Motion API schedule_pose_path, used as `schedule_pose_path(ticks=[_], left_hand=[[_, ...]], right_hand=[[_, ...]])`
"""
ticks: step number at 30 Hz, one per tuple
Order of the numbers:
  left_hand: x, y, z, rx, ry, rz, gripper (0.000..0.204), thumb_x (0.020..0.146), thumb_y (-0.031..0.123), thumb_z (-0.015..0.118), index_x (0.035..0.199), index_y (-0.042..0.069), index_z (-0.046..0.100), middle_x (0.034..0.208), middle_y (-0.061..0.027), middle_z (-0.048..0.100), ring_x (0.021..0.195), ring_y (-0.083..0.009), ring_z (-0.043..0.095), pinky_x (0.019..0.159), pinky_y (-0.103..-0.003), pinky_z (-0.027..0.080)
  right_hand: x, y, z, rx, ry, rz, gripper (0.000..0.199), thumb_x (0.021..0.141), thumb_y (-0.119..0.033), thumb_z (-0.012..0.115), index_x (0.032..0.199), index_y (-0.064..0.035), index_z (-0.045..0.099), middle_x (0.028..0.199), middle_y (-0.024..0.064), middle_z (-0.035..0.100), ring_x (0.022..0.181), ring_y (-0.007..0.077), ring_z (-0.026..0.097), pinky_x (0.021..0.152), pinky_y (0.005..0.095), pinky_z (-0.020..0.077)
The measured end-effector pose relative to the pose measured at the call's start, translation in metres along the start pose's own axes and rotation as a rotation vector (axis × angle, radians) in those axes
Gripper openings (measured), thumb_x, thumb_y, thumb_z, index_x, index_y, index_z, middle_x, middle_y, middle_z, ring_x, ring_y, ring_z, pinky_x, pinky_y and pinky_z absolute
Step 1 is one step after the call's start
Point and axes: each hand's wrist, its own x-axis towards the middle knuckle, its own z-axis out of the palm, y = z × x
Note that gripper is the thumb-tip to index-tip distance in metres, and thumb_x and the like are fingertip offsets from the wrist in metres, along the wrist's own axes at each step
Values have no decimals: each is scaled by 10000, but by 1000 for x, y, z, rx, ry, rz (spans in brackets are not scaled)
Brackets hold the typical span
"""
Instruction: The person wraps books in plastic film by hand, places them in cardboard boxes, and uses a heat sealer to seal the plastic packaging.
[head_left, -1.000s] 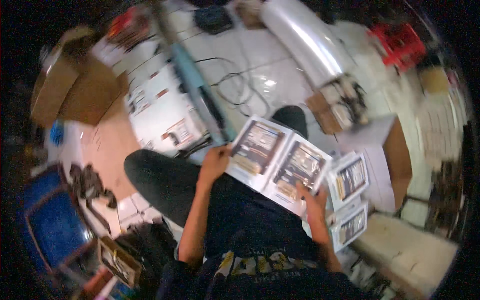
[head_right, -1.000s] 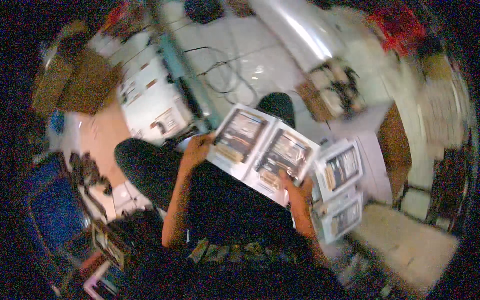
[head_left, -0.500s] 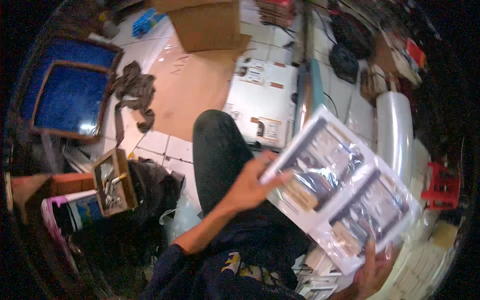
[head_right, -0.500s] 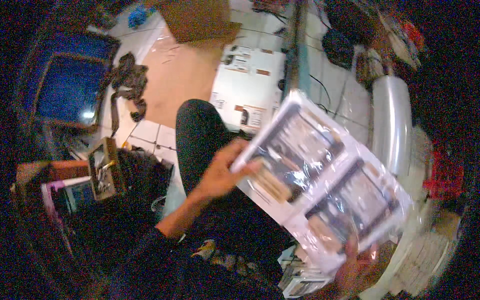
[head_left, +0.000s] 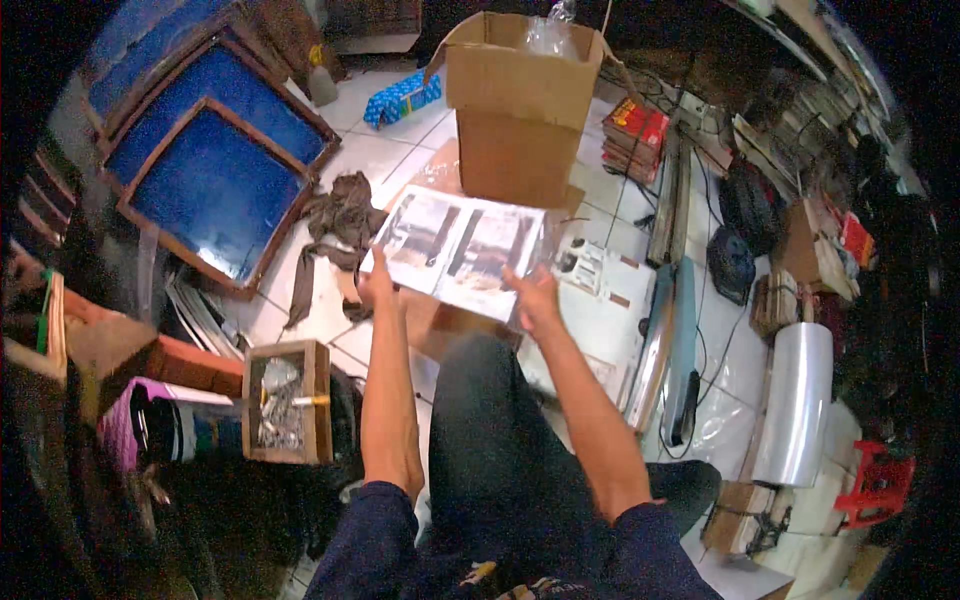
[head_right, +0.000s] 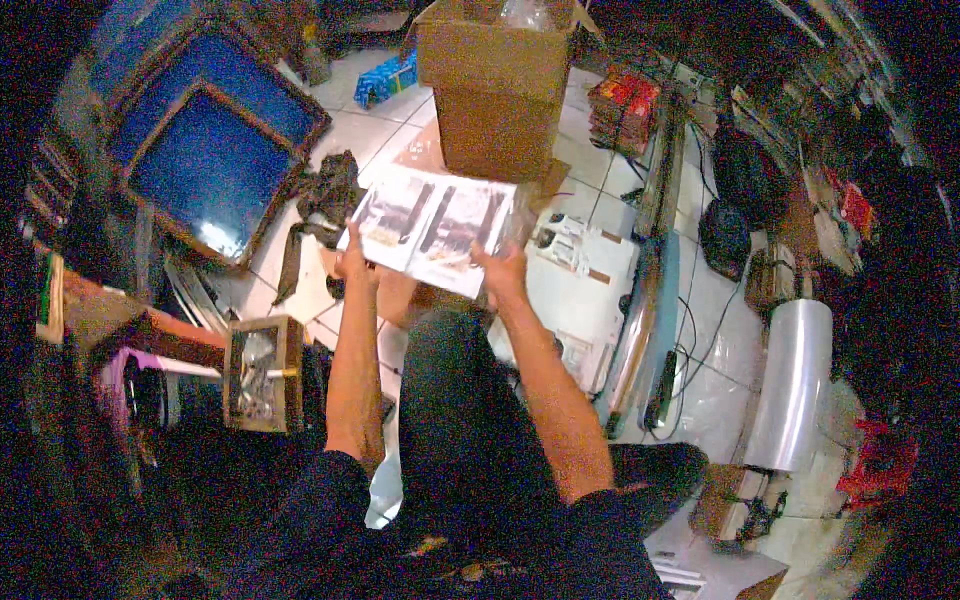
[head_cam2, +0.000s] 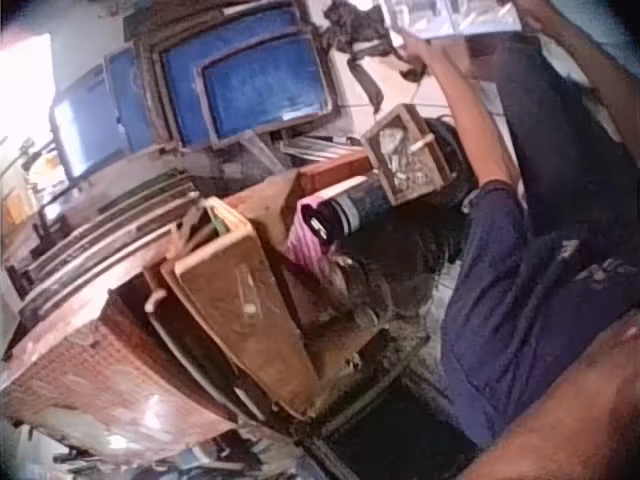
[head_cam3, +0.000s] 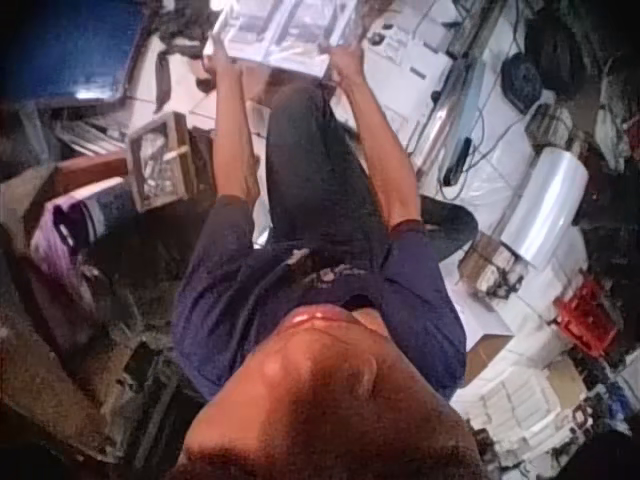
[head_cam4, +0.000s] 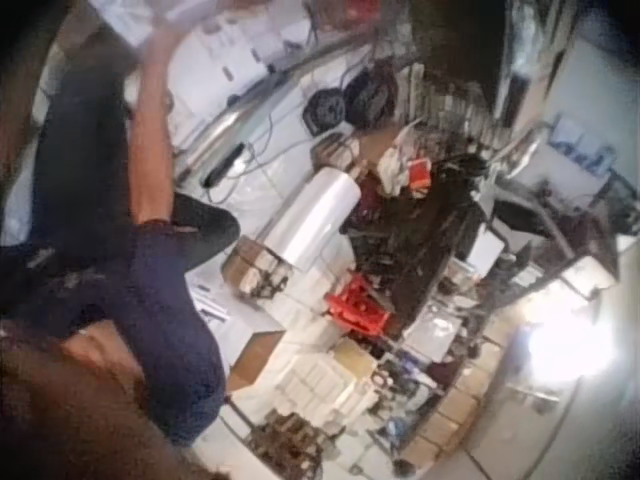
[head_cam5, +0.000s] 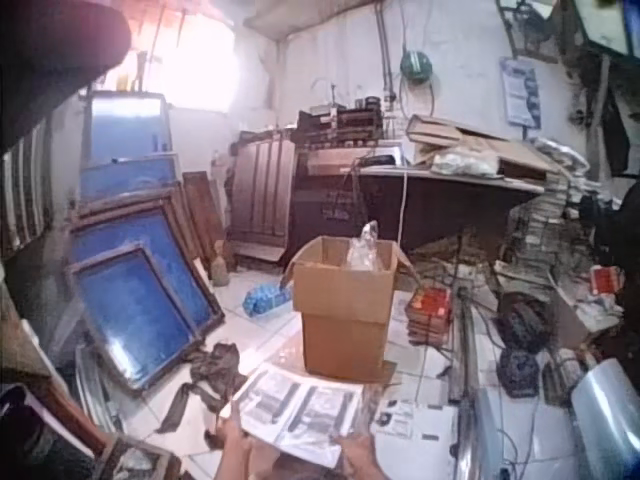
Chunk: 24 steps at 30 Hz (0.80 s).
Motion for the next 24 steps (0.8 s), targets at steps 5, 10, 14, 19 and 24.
schedule_pose_path(ticks=[5,10,14,19,24], left_hand=[[-41,-55,48,523,-59,458,1254,539,601,863,1493,126,203,1471,-312,268,1360,-449,269,1093,-598,229],[-41,-86,46,959,-41,479,1294,580,751,746,1541,226,57,1489,-392,111,1426,-508,-13,1067,-706,88],[-32,-75,32,868,-68,471,1258,616,676,775,1527,136,97,1517,-343,128,1425,-480,122,1097,-671,115],[-63,-39,61,426,-488,897,711,833,342,744,1339,-46,430,1326,-257,481,1193,-329,502,1016,-410,417],[-262,100,40,208,-1218,1017,336,927,202,632,1192,-4,610,1196,-135,643,1086,-216,604,952,-355,468]], right_hand=[[64,50,-67,-515,44,358,509,764,0,743,1212,84,516,1034,171,664,911,237,651,651,361,547],[35,33,-53,-356,-23,97,522,779,-69,735,1227,81,514,1066,182,658,986,262,635,864,341,525],[-67,-4,-45,-669,118,-416,407,825,-192,711,1141,34,587,1092,222,655,932,332,672,850,373,523],[-223,-53,-114,-668,180,-149,222,871,-194,681,974,3,668,967,150,700,869,255,686,810,351,524],[-362,-88,-197,-908,470,-247,158,888,-137,676,971,-3,683,815,80,690,730,107,656,681,267,525]])
